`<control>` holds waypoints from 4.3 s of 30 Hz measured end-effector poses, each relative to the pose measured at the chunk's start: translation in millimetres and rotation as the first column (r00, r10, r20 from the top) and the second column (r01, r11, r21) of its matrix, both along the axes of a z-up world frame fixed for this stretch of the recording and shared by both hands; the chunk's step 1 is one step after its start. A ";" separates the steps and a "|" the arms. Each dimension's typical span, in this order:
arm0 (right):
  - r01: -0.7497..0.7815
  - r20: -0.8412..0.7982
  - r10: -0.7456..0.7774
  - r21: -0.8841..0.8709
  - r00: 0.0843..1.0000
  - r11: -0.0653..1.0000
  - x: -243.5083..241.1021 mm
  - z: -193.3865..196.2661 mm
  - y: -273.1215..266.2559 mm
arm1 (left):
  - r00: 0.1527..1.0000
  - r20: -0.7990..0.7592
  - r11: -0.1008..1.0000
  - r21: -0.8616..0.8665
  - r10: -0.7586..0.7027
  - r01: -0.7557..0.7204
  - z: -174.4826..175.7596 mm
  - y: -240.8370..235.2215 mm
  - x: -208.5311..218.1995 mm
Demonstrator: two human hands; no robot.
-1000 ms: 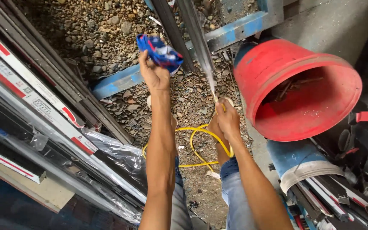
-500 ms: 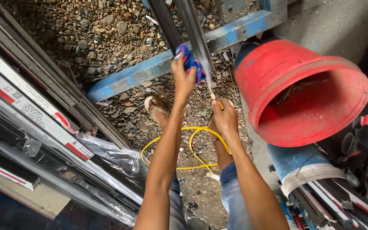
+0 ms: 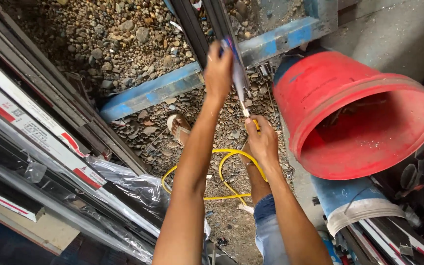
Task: Cleaning long metal frames by spraying them with water from a hose and wiping them with a cloth.
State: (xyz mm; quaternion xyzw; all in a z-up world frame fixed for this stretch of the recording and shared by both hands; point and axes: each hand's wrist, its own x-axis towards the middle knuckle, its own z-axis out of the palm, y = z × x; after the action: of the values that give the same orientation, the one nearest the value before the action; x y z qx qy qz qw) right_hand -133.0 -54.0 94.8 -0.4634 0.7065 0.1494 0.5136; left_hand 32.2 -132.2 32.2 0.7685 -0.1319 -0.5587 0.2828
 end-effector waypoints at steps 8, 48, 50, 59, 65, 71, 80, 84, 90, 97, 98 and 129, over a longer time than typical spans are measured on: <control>0.002 0.033 -0.001 -0.008 0.999 1.000 0.1 2.3 -7.2 | 0.771 0.612 0.881 -0.250 -0.177 0.401 -123.9 62.8 -41.0; 0.275 0.132 -0.276 0.027 0.952 0.961 18.9 -13.4 -5.7 | 0.380 0.888 0.577 -0.174 -0.257 0.798 -238.3 69.6 14.4; 0.142 0.120 -0.140 -0.008 0.983 0.990 25.0 -7.6 -5.9 | 0.328 0.897 0.586 -0.101 -0.297 0.804 -249.9 39.7 41.4; 0.048 0.091 -0.052 0.044 0.994 0.998 27.8 -9.5 20.9 | -0.191 0.702 0.324 0.530 -0.686 0.784 -77.1 32.1 51.3; 0.035 0.041 -0.037 0.042 0.998 0.998 22.4 -5.1 6.3 | -0.086 0.638 0.210 0.374 -0.766 0.903 -100.8 93.8 13.4; 0.050 0.094 -0.056 0.061 0.994 0.997 32.4 -7.6 18.2 | 0.173 0.852 0.435 0.070 -0.494 0.898 -128.3 50.0 74.5; 0.058 0.088 -0.054 -0.050 0.995 0.997 43.4 9.9 12.2 | 0.338 0.814 0.394 -0.148 -0.472 0.907 -98.8 85.5 48.9; 0.092 0.091 -0.090 -0.019 0.992 0.996 49.2 22.5 0.0 | 0.761 0.607 0.664 -0.473 -0.231 0.579 -77.4 98.5 28.3; 0.113 0.084 -0.117 0.053 0.990 0.992 65.4 20.5 -6.3 | 0.019 0.955 0.641 0.183 -0.295 0.746 -134.0 21.3 93.4; 0.182 0.173 -0.175 -0.021 0.969 0.983 63.9 18.5 -1.3 | -0.023 0.966 0.608 0.179 -0.256 0.774 -151.9 31.5 91.9; 0.122 0.164 -0.109 -0.073 0.980 0.990 59.0 14.1 -3.6 | -0.046 0.975 0.599 0.172 -0.220 0.782 -153.4 31.5 91.0; -0.064 0.034 0.080 -0.327 0.996 0.943 104.7 42.1 -29.2 | 0.787 0.176 0.807 -0.146 0.591 -0.573 50.4 178.9 177.4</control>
State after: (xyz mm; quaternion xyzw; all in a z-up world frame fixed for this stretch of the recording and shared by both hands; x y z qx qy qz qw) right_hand -28.4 -83.2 136.9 -0.5708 0.6918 0.0385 0.4406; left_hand 209.6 46.7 82.6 0.8141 0.0583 -0.3527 0.4577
